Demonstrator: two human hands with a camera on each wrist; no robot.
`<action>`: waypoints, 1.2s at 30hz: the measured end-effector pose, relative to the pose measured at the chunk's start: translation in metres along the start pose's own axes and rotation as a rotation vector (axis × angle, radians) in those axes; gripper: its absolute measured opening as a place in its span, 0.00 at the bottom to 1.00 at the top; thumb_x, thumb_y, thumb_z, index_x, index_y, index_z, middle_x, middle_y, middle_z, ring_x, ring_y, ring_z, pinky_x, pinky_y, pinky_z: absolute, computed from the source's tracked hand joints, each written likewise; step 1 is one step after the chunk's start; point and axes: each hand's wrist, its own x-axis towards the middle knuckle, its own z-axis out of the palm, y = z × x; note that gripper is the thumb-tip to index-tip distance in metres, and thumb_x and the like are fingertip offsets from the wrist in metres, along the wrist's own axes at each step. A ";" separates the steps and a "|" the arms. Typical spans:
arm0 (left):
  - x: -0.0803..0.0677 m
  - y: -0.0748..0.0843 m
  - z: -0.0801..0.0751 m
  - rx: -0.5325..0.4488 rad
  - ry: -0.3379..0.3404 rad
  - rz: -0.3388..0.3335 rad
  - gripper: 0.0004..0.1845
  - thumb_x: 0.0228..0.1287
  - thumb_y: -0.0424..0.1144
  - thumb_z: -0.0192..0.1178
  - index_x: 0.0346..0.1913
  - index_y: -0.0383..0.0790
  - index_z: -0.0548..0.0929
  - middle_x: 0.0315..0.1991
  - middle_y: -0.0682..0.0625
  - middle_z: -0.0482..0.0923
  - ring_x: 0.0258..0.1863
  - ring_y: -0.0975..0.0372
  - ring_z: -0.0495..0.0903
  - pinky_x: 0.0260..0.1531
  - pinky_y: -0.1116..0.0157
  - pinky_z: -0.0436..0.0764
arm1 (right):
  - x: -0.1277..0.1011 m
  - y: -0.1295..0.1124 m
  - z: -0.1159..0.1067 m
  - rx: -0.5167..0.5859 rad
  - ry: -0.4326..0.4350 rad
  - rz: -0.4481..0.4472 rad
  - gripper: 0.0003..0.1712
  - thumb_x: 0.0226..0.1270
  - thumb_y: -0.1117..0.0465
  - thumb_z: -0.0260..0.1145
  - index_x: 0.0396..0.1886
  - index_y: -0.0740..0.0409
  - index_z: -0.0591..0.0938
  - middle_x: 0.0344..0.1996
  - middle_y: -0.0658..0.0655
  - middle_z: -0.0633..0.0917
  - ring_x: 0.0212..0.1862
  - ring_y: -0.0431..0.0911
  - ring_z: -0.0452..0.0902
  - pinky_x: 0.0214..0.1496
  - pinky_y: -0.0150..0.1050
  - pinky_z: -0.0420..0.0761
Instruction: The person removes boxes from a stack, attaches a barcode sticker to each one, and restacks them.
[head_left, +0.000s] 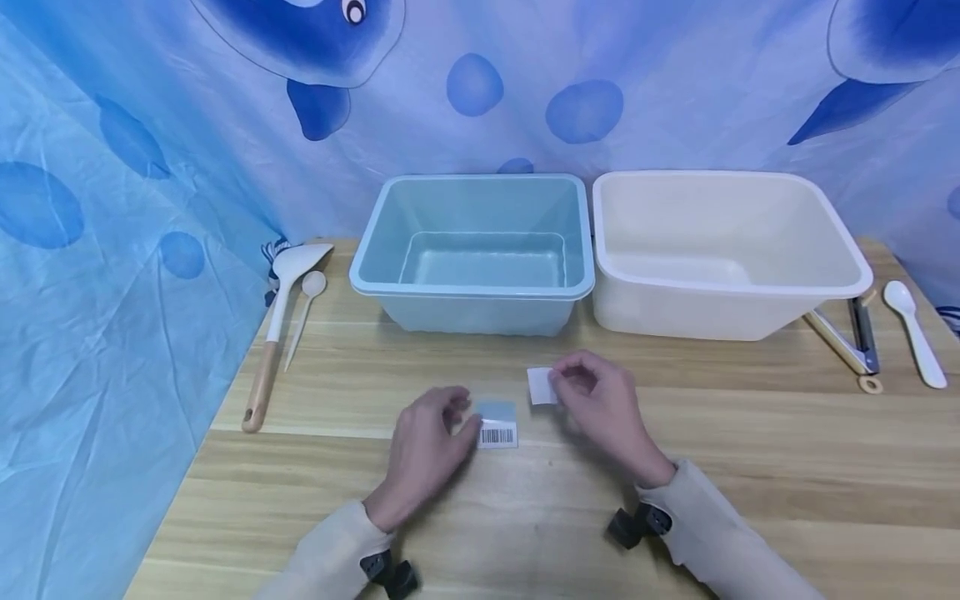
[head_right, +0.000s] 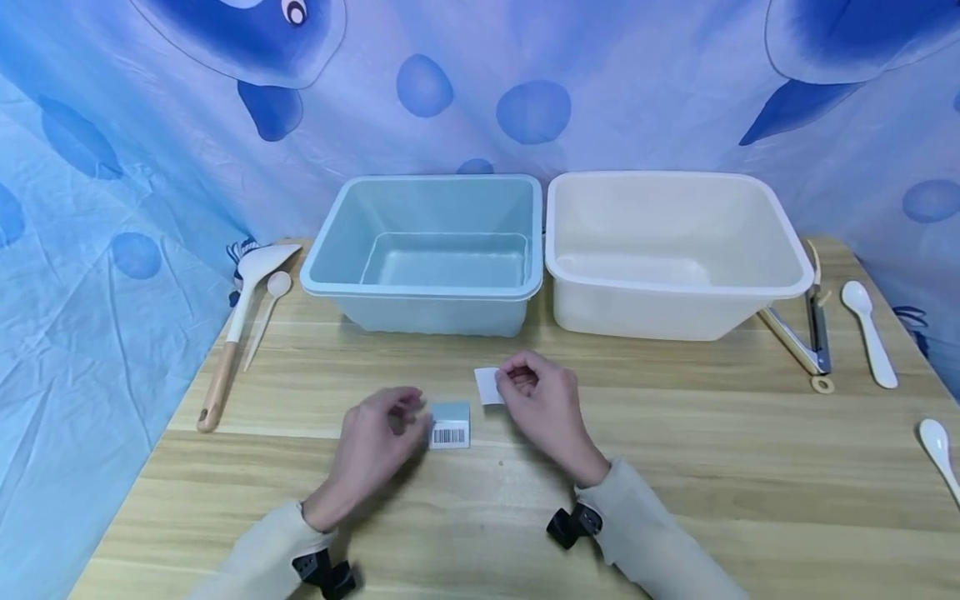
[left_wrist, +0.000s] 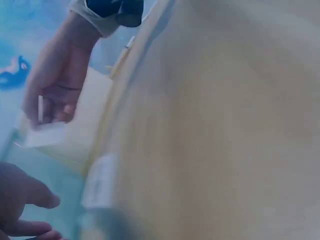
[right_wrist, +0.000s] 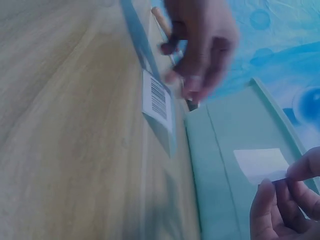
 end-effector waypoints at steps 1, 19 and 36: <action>0.003 0.004 -0.002 0.006 0.032 0.030 0.12 0.52 0.36 0.71 0.41 0.39 0.86 0.33 0.50 0.86 0.28 0.66 0.81 0.29 0.71 0.79 | 0.000 -0.001 0.001 -0.003 0.005 -0.020 0.03 0.61 0.69 0.66 0.35 0.62 0.84 0.32 0.59 0.86 0.30 0.44 0.79 0.32 0.32 0.82; 0.027 0.042 0.010 -0.663 -0.103 -0.223 0.07 0.62 0.35 0.65 0.39 0.35 0.88 0.32 0.42 0.88 0.27 0.50 0.87 0.30 0.61 0.86 | -0.006 -0.006 0.016 -0.112 0.057 -0.469 0.07 0.54 0.72 0.72 0.31 0.58 0.86 0.30 0.52 0.88 0.32 0.40 0.83 0.32 0.30 0.83; 0.025 0.033 0.003 -0.635 -0.099 -0.303 0.04 0.57 0.31 0.64 0.35 0.35 0.87 0.29 0.42 0.86 0.25 0.62 0.84 0.26 0.72 0.80 | -0.004 -0.005 0.013 -0.119 0.026 -0.385 0.07 0.55 0.68 0.73 0.34 0.58 0.86 0.33 0.53 0.87 0.33 0.41 0.81 0.34 0.31 0.83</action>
